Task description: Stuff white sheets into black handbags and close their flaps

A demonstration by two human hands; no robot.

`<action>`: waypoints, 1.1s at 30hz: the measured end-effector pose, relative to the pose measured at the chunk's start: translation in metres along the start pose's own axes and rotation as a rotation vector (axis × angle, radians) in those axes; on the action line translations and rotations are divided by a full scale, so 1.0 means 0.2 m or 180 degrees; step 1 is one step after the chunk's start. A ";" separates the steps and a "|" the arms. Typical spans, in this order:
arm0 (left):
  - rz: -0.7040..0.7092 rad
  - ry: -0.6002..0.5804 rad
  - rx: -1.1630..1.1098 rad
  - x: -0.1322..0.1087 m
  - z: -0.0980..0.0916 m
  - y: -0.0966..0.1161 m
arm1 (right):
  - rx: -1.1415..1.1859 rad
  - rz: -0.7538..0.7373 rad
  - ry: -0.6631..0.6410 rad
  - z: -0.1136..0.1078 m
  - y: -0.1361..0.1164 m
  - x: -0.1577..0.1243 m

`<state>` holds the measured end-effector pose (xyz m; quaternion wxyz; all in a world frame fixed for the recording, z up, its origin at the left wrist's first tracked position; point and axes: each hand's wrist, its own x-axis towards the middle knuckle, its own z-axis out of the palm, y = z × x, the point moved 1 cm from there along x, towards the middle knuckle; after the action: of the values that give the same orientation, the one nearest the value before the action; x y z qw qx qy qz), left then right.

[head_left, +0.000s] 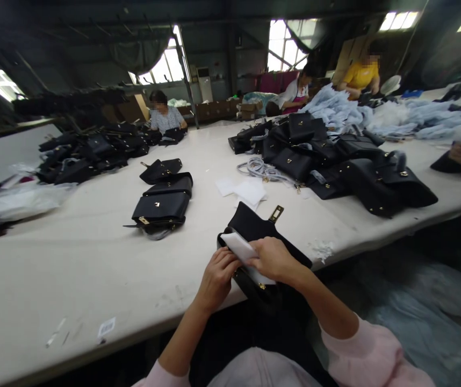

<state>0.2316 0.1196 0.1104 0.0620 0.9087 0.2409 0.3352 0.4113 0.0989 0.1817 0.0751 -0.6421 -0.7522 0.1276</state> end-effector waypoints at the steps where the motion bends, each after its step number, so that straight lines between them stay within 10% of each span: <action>1: -0.0024 0.0018 -0.0059 0.00 0.00 0.00 | 0.0044 -0.0134 -0.0117 -0.01 -0.01 0.01; 12: -0.0272 -0.0106 0.0149 -0.04 -0.05 0.04 | -0.0281 -0.0307 -0.0462 0.07 -0.04 0.00; 22: -0.0060 -0.0165 0.0374 -0.02 -0.01 0.06 | 0.0736 0.0779 0.0791 0.24 -0.07 -0.11; 33: 0.0057 -0.0340 0.0145 0.04 0.00 0.08 | 0.0147 0.0380 -0.0265 0.13 0.04 -0.18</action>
<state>0.2442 0.1090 0.1199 0.0511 0.9286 0.2367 0.2813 0.4184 0.0615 0.1553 0.0508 -0.6780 -0.7119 0.1758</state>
